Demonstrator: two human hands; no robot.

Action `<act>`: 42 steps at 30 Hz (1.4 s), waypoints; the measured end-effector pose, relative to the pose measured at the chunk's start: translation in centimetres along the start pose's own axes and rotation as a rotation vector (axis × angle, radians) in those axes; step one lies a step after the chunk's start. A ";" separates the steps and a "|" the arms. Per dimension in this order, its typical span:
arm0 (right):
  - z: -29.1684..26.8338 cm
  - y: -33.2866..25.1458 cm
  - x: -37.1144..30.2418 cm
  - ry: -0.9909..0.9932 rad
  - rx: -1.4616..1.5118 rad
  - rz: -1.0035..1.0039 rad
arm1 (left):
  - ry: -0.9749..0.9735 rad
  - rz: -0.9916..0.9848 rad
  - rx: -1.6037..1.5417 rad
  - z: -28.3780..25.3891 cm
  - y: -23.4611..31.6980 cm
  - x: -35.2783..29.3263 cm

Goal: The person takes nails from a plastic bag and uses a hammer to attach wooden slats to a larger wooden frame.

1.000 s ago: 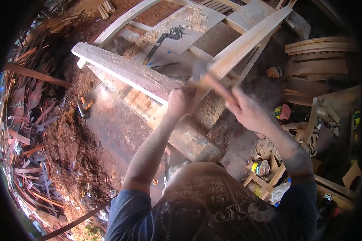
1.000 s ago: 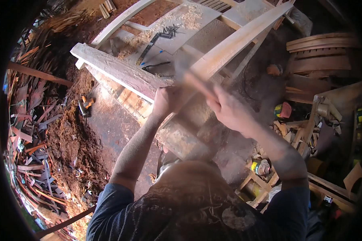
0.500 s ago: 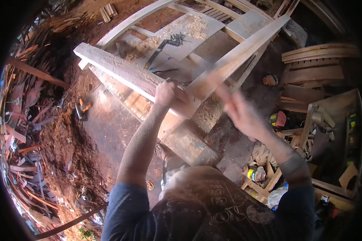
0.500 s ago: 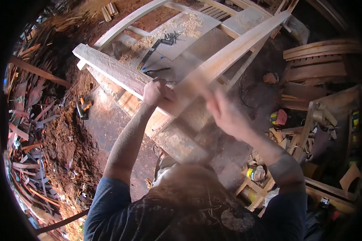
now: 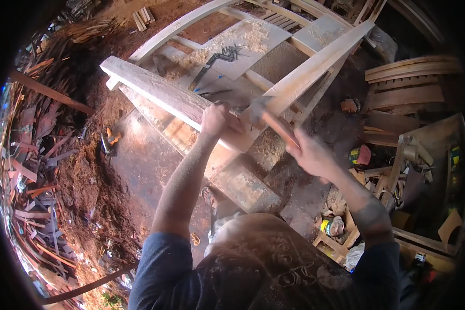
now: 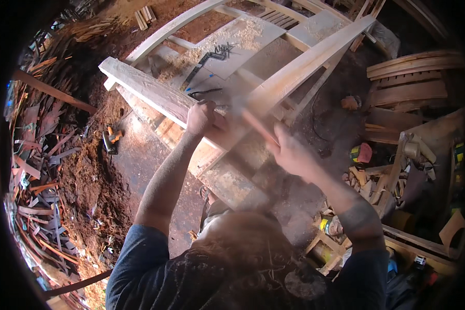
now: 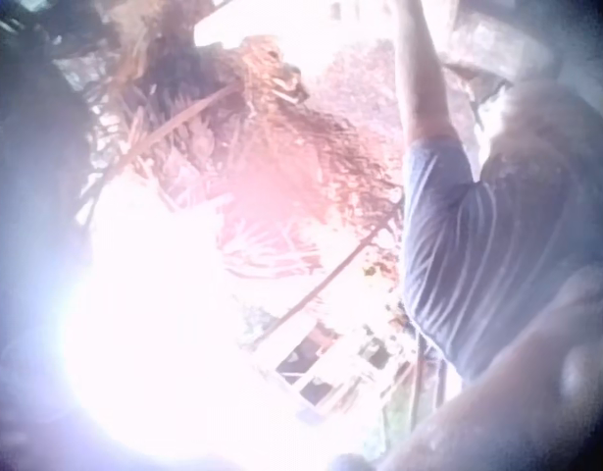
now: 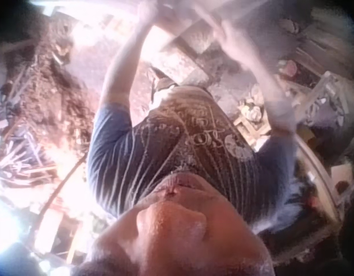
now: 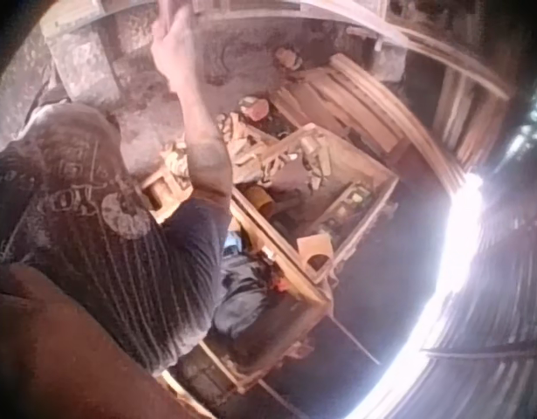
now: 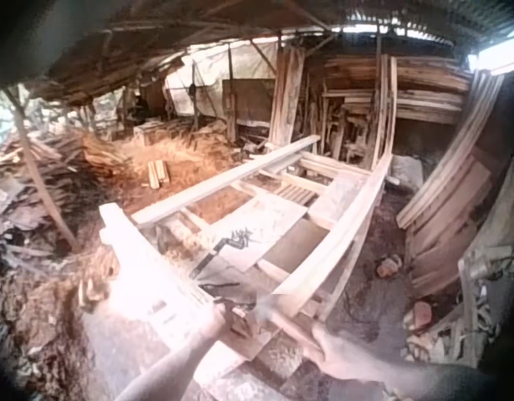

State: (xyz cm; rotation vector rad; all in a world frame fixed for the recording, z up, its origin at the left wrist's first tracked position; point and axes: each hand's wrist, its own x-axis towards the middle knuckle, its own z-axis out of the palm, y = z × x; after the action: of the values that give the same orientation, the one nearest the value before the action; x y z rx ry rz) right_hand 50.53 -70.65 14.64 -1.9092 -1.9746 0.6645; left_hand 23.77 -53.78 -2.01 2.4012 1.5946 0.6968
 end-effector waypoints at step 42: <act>9.1 10.6 -12.4 0.059 0.774 0.494 | 0.069 -0.270 -0.504 -5.4 7.1 -5.2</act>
State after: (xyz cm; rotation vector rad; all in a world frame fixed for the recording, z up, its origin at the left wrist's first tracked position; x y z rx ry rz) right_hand 55.47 -83.95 2.45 -1.8365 -0.9514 1.2522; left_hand 25.45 -62.03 4.01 1.7866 1.5038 0.9925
